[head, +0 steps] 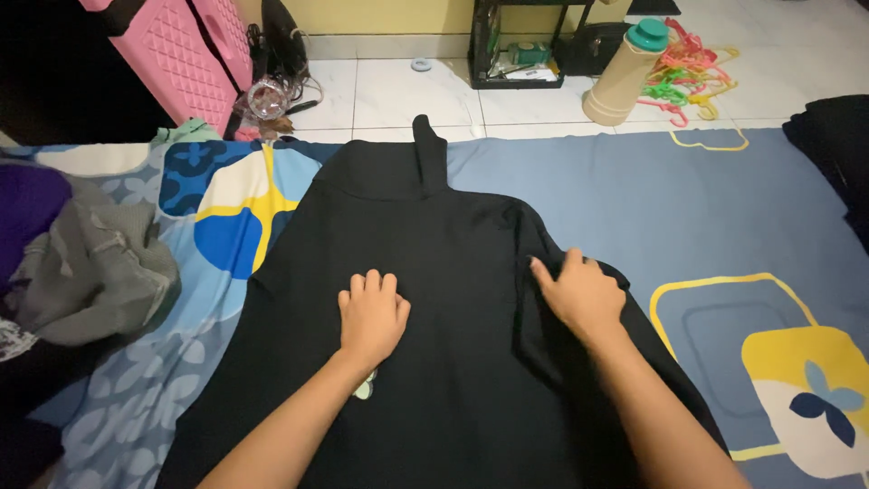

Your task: Folding a black jacket and a black t-shirt on a bed mattress.

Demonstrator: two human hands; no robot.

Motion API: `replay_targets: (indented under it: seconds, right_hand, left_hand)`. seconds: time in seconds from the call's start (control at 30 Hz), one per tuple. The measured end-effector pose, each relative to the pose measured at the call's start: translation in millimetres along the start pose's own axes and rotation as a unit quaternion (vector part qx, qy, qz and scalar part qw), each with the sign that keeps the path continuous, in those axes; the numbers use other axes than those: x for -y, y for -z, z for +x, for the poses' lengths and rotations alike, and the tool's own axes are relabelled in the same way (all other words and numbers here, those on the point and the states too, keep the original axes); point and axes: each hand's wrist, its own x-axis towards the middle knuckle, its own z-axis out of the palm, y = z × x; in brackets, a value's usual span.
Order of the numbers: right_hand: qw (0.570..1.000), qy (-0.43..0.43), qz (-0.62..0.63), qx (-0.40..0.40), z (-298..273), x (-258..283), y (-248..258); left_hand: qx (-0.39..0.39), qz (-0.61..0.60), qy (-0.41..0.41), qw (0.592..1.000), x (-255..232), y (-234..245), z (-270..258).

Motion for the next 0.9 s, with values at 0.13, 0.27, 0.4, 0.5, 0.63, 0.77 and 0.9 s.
replay_targets:
  seconds: [0.13, 0.27, 0.4, 0.5, 0.63, 0.77, 0.9]
  right_hand:
    - [0.996, 0.04, -0.073, -0.01, 2, 3, -14]
    - [0.994, 0.059, -0.095, -0.007, 25, -14, -29]
    - [0.957, -0.094, 0.257, 0.098, 61, -73, 6]
    - [0.768, -0.155, 0.6, 0.164, 101, -157, 24]
    - [0.626, -0.074, 0.772, 0.077, 94, -199, 77]
    - [0.404, 0.176, 0.867, 0.235, 222, -339, -2]
    - [0.806, -0.037, 0.581, -0.11, 158, -212, 66]
  left_hand:
    - [-0.109, 0.009, -0.013, 0.994, 1, -13, -6]
    - [-0.115, -0.022, -0.02, 0.993, 1, -10, -8]
    - [-0.069, -0.007, -0.017, 0.997, 3, -5, -9]
    - [-0.084, -0.01, -0.022, 0.996, 4, -9, -6]
    - [-0.105, -0.022, -0.023, 0.994, 5, -15, -7]
    - [-0.081, -0.005, -0.02, 0.996, 2, -5, -7]
    - [-0.045, 0.011, -0.018, 0.999, 2, -7, -6]
